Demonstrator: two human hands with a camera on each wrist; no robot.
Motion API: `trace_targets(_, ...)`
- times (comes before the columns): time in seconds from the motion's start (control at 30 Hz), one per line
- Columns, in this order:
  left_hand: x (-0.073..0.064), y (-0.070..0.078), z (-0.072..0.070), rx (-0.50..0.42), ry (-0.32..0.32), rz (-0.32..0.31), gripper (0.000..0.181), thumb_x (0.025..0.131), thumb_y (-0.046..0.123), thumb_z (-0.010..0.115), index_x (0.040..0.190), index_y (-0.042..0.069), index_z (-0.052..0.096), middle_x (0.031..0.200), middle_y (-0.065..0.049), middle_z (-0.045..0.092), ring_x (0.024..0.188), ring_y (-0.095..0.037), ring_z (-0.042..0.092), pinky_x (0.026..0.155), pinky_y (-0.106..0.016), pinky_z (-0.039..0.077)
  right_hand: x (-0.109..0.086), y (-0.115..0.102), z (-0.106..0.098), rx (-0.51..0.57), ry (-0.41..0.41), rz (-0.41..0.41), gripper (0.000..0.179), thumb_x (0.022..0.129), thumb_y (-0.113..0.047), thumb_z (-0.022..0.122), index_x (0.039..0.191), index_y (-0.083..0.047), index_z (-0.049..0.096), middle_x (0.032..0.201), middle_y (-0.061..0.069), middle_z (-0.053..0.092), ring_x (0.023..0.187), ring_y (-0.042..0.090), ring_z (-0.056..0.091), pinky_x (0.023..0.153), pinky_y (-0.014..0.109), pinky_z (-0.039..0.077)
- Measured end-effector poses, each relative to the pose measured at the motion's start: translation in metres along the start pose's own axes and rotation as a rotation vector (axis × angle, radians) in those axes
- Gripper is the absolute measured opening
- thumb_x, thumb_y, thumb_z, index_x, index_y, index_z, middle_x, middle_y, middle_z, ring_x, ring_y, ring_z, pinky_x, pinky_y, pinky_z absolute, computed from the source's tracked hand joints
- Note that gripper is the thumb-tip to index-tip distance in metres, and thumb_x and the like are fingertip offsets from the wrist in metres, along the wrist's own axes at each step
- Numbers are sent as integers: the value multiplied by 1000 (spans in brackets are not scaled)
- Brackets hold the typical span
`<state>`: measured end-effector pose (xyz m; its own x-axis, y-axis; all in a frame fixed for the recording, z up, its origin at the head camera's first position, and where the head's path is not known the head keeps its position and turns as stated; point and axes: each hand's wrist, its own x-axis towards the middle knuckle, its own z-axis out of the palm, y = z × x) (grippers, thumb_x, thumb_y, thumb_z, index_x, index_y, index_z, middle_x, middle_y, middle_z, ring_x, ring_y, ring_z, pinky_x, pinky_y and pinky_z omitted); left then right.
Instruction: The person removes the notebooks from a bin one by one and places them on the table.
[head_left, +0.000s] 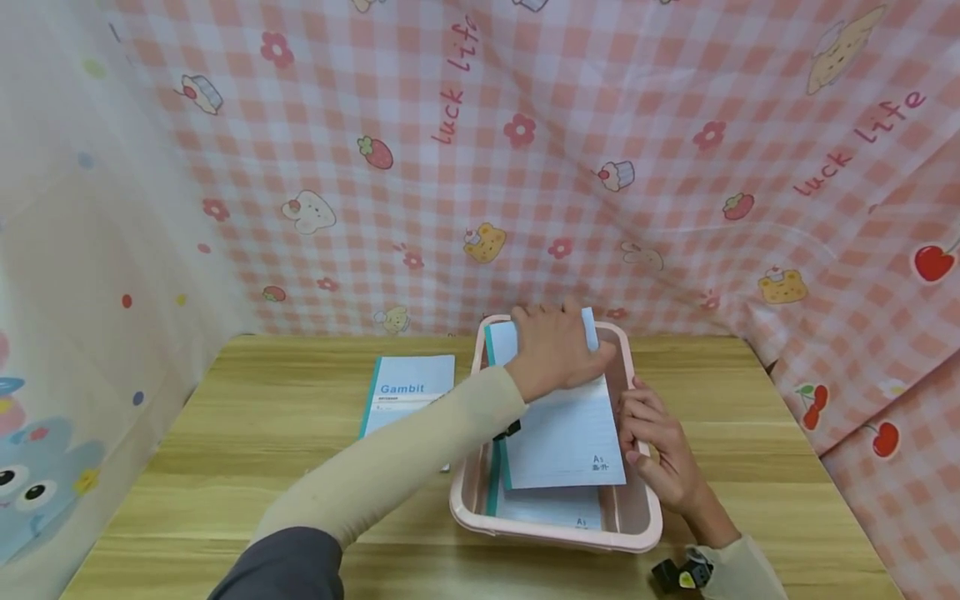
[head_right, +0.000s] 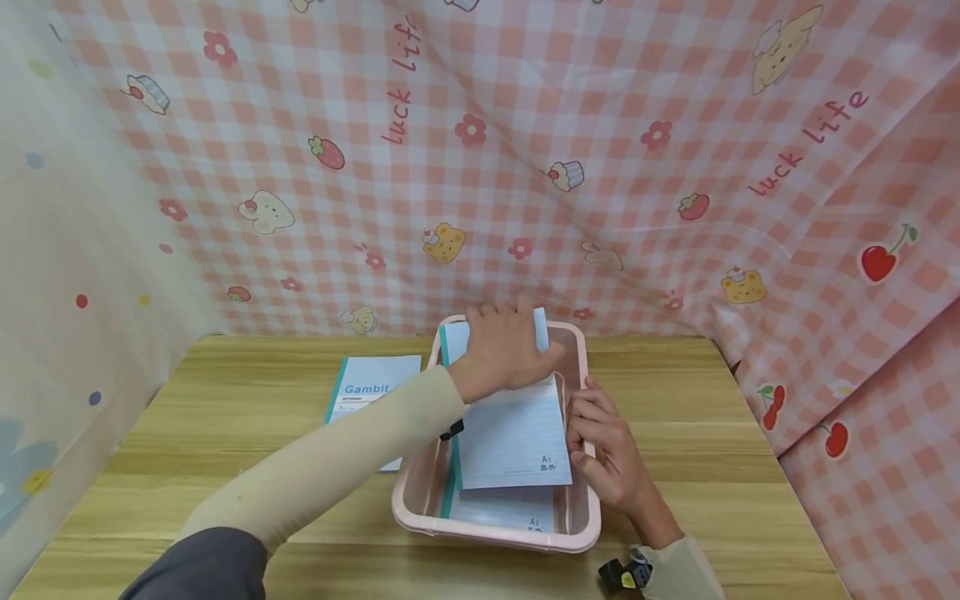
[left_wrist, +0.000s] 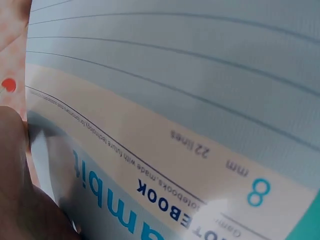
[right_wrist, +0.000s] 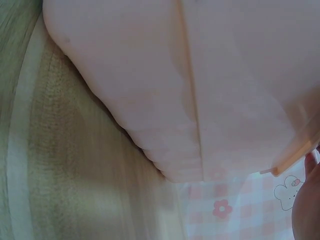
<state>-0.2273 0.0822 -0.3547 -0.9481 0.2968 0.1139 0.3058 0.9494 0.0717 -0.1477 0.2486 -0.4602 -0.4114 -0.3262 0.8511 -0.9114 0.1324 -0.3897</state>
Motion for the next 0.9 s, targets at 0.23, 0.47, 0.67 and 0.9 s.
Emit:
trace_targets(0.23, 7, -11, -20, -82, 19, -16, 59, 92, 66, 43, 116, 13, 47, 108, -11, 64, 98, -33, 61, 91, -57, 42, 1, 0, 0, 4, 4, -9, 18, 70, 4, 41, 66, -13, 47, 69, 2, 44, 93, 24, 45, 121, 45, 22)
trace_targets(0.47, 11, -21, -44, -134, 47, 3, 66, 92, 70, 42, 124, 12, 48, 104, -10, 64, 96, -29, 62, 92, -53, 45, 3, 1, 0, 12, 5, -41, 18, 78, 2, 40, 67, -11, 44, 71, 1, 43, 91, 22, 44, 117, 45, 25)
trace_targets(0.67, 11, -34, -65, -192, 88, 2, 60, 92, 66, 44, 118, 12, 48, 95, -5, 59, 89, -24, 59, 91, -50, 47, 3, 2, 0, 9, -6, -43, 17, 72, 3, 41, 67, -12, 47, 71, 1, 44, 93, 21, 45, 117, 45, 25)
trace_targets(0.9, 9, -55, -95, -274, 133, 5, 50, 93, 62, 45, 108, 14, 48, 88, -5, 57, 78, -23, 58, 74, -43, 47, 2, 1, 0, -4, 4, -35, 16, 65, 2, 41, 67, -12, 50, 69, 2, 46, 90, 24, 46, 119, 44, 24)
